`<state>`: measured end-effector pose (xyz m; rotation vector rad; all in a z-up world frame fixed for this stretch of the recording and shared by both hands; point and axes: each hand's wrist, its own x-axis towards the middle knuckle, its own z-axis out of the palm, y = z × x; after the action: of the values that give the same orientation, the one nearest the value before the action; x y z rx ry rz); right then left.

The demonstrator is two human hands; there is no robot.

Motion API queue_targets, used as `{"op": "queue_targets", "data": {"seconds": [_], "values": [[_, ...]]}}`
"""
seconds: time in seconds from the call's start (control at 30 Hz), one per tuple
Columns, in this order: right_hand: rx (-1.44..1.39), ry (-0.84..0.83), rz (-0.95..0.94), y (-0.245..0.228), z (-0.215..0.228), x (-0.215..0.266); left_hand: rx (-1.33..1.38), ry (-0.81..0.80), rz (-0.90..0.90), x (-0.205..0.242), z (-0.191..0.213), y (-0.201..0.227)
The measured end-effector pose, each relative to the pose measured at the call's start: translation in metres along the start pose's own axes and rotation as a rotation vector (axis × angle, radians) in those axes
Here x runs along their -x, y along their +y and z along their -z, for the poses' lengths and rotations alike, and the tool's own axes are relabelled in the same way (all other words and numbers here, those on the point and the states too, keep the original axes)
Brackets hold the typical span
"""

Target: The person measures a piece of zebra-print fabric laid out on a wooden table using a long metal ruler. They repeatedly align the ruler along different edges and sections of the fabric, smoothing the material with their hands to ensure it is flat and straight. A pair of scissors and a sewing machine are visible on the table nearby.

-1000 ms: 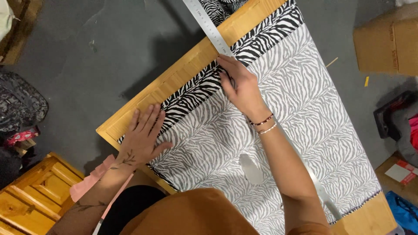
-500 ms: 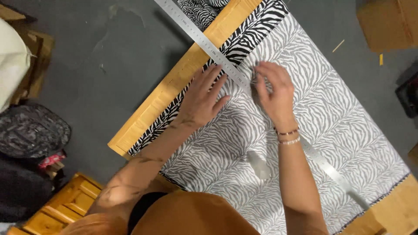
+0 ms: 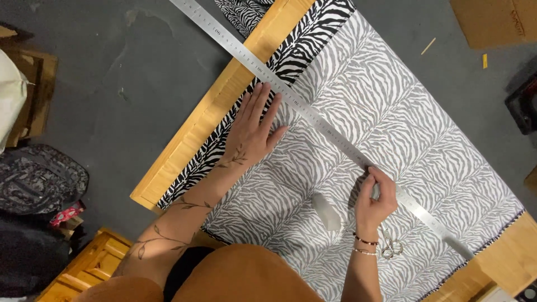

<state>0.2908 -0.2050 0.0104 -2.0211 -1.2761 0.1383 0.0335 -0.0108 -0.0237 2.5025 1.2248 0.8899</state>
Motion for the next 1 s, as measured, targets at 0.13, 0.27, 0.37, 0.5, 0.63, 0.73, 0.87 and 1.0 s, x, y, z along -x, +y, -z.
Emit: {"op": "queue_targets", "data": {"seconds": [0.13, 0.27, 0.37, 0.5, 0.63, 0.73, 0.87, 1.0], "values": [[-0.006, 0.006, -0.017, -0.006, -0.003, -0.002, 0.01, -0.021, -0.012, 0.0, 0.003, -0.001], [-0.017, 0.018, -0.007, -0.009, -0.006, -0.006, 0.029, -0.033, -0.015, -0.001, 0.003, 0.0], [-0.034, 0.053, -0.021, -0.007, -0.003, -0.007, 0.036, -0.024, -0.008, 0.0, -0.002, -0.001], [-0.013, 0.135, -0.03, 0.011, 0.011, 0.003, -0.053, -0.121, -0.016, -0.003, 0.004, 0.004], [0.129, 0.233, -0.063, 0.031, 0.042, 0.013, -0.04, -0.186, -0.067, -0.004, 0.006, 0.005], [0.23, 0.311, -0.186, 0.07, 0.07, 0.037, -0.009, -0.196, -0.102, -0.002, 0.004, 0.005], [0.344, 0.402, -0.326, 0.125, 0.117, 0.075, -0.018, -0.259, -0.117, -0.006, 0.005, 0.018], [0.36, 0.336, -0.523, 0.161, 0.167, 0.107, -0.047, -0.296, -0.107, -0.003, 0.005, 0.028]]}}
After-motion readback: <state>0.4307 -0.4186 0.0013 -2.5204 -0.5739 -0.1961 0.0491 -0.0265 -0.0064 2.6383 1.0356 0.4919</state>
